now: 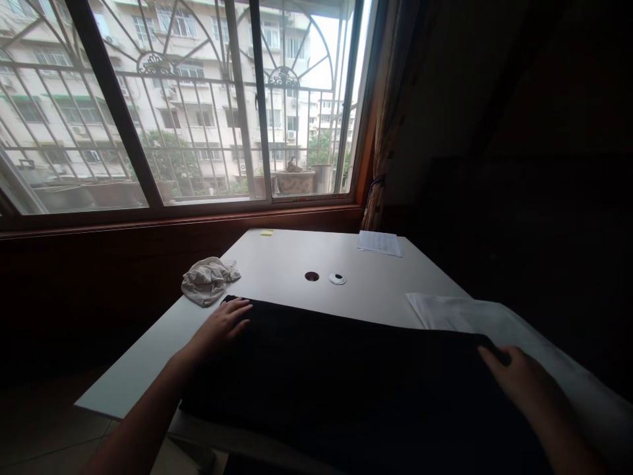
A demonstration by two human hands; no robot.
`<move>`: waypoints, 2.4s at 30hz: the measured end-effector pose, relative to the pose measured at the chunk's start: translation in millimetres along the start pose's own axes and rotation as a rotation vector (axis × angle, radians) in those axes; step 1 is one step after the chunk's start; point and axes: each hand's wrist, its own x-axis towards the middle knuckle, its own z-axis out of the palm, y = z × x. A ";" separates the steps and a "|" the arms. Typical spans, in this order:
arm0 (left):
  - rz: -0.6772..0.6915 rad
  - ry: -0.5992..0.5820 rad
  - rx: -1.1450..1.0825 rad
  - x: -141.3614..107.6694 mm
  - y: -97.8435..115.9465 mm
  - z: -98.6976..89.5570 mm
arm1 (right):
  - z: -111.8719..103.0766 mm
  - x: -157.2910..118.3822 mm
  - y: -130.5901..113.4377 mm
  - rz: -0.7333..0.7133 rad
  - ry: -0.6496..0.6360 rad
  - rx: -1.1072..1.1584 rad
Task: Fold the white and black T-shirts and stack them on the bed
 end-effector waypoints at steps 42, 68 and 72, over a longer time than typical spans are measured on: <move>0.684 -0.485 -0.164 84.3 254.1 74.1 | -27.8 -30.2 -25.4 -0.047 -0.040 0.017; 0.237 -0.385 0.032 86.0 43.2 44.8 | -33.3 -33.5 -24.1 -0.049 -0.057 0.082; 0.081 -0.353 0.067 64.9 -3.2 30.5 | -32.1 -30.5 -22.4 -0.052 -0.076 0.064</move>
